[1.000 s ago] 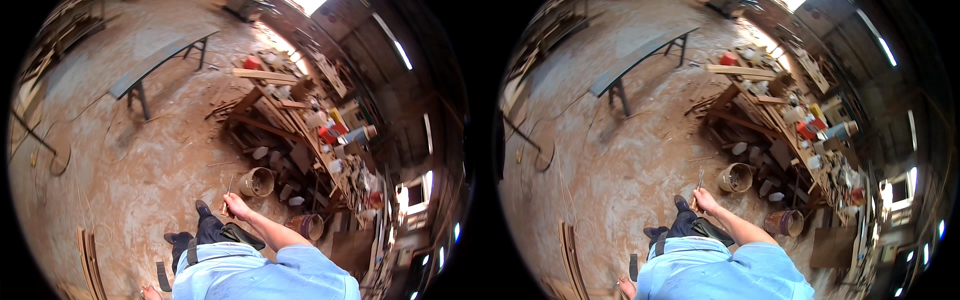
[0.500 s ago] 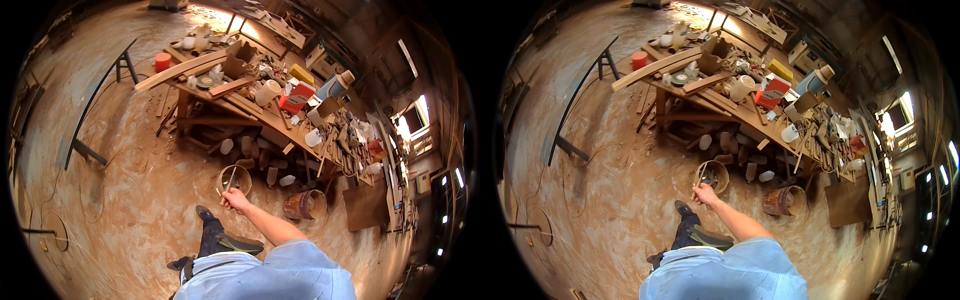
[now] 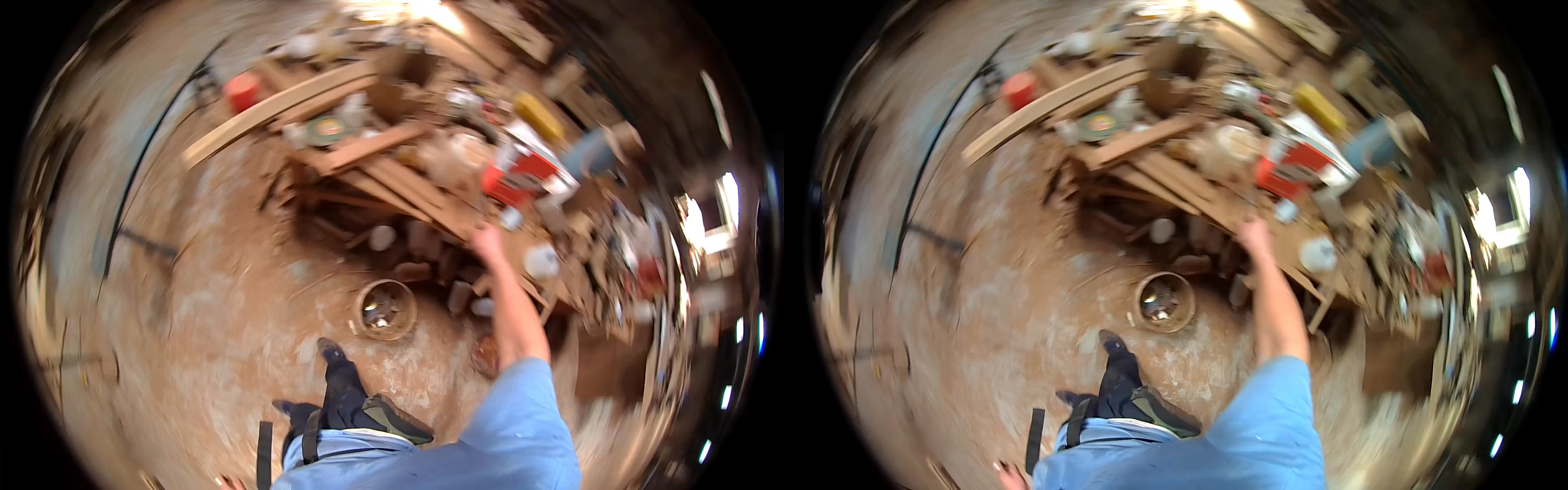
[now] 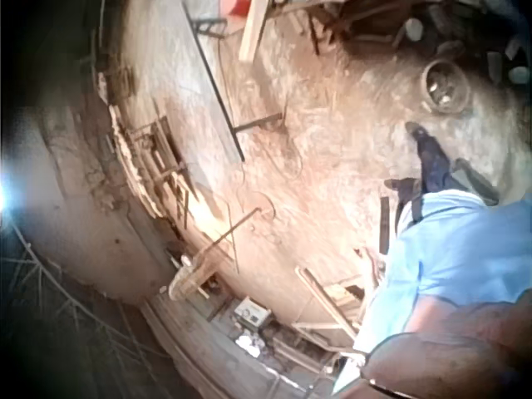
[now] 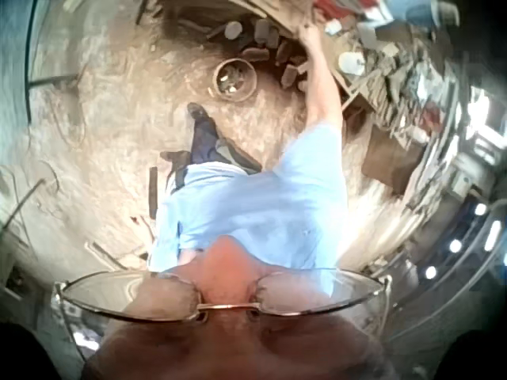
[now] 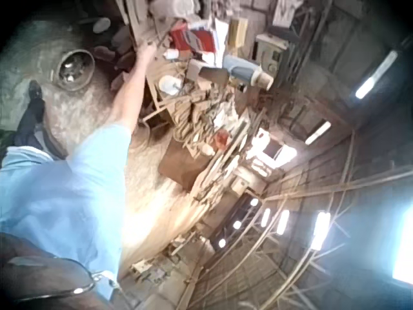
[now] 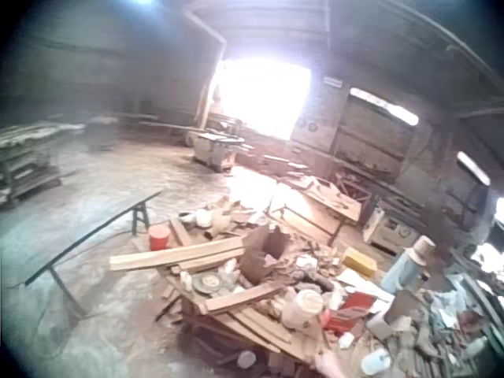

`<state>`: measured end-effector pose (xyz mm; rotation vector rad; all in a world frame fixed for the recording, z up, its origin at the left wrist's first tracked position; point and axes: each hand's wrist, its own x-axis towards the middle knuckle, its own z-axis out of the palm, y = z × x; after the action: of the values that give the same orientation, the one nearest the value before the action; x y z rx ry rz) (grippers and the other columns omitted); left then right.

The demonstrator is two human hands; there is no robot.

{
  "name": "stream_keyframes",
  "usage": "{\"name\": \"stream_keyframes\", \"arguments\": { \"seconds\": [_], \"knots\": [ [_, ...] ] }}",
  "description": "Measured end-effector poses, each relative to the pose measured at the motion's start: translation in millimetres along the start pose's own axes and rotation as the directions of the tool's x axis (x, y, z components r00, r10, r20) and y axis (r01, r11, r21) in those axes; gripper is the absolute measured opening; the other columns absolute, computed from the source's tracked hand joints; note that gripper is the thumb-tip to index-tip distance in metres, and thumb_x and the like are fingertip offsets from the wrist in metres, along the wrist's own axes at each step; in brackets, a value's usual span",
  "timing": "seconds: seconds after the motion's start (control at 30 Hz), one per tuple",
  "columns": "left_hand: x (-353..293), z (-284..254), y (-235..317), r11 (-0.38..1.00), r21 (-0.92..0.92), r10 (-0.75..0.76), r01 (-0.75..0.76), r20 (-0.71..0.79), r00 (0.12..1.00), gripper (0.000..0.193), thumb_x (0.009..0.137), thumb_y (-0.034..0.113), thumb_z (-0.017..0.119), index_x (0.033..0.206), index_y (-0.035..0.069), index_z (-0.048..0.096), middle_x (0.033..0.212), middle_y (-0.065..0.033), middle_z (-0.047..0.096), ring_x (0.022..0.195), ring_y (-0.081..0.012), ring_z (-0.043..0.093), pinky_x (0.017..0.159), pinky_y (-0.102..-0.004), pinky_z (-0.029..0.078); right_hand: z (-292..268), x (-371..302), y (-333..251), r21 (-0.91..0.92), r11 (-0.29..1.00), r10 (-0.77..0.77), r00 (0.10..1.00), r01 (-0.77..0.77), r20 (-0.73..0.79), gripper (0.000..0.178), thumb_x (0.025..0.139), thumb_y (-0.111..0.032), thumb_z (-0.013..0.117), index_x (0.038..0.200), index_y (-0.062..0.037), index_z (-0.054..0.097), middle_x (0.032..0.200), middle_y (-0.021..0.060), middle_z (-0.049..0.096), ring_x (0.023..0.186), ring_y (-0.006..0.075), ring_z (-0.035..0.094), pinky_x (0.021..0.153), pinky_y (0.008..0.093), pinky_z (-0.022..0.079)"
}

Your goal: The person assembles a wooden frame by aligning long planks on a workbench and inserting wooden dowels into pre-drilled holes. They use a chisel to tap the dowels into place and later apply a white substance from a container to the joints.

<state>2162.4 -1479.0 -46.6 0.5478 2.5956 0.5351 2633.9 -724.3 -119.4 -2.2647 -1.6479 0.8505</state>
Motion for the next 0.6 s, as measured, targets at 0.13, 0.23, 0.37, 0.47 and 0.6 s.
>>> {"name": "stream_keyframes", "arguments": {
  "seconds": [0.13,0.23,0.37,0.47,0.6],
  "knots": [
    [19.4,1.7,50.2,0.94,-0.059,-0.334,0.337,0.061,0.941,0.053,0.085,0.009,0.054,0.135,-0.004,0.043,0.13,-0.025,0.053,0.121,-0.0345,0.052,0.102,-0.0378,0.042,-52.1,87.3,70.4,0.078,0.996,-0.047,0.996,0.041,0.078,0.019,0.086,-0.015,0.054,0.097,-0.0025,0.062,0.089,0.0145,0.067,0.084,0.0228,0.063,0.067,0.0363,0.051],
    [12.5,-8.7,69.0,0.934,0.085,-0.345,0.348,-0.053,0.937,0.039,0.082,0.017,0.058,0.117,-0.002,0.053,0.115,-0.0244,0.059,0.107,-0.0378,0.059,0.09,-0.0424,0.048,-47.0,99.0,70.3,-0.122,0.96,-0.271,0.943,0.251,-0.192,0.035,0.091,-0.027,0.052,0.114,-0.0009,0.058,0.102,0.0142,0.065,0.093,0.0233,0.062,0.072,0.0368,0.051],
    [-37.0,6.8,59.3,0.87,0.07,-0.488,0.487,-0.005,0.873,0.058,0.083,0.023,0.061,0.133,0.0,0.044,0.124,-0.0253,0.054,0.112,-0.0364,0.057,0.095,-0.0416,0.045,-19.1,23.2,16.7,-0.063,0.947,-0.321,0.937,0.315,-0.139,0.052,0.094,-0.038,0.055,0.131,-0.0013,0.051,0.122,0.0171,0.06,0.103,0.0272,0.06,0.078,0.0327,0.051],
    [-42.8,38.1,43.0,0.853,-0.068,-0.515,0.517,0.042,0.856,0.06,0.084,0.025,0.059,0.136,-0.002,0.042,0.128,-0.025,0.052,0.114,-0.0364,0.055,0.098,-0.0408,0.043,8.3,14.9,48.6,-0.287,0.689,-0.705,0.707,0.666,-0.053,0.044,0.095,-0.031,0.053,0.128,-0.001,0.054,0.11,0.0126,0.063,0.084,0.0206,0.06,0.066,0.0311,0.048],
    [-82.6,65.6,28.6,0.838,-0.125,-0.536,0.532,-0.003,0.844,0.061,0.085,0.026,0.058,0.136,-0.004,0.041,0.129,-0.0244,0.051,0.119,-0.0349,0.052,0.101,-0.0401,0.041,104.0,-147.8,-39.2,0.239,0.908,-0.412,0.841,0.345,0.351,0.037,0.094,-0.023,0.055,0.122,0.0017,0.056,0.103,0.0097,0.061,0.076,0.0163,0.056,0.066,0.029,0.048]
  ]
}}
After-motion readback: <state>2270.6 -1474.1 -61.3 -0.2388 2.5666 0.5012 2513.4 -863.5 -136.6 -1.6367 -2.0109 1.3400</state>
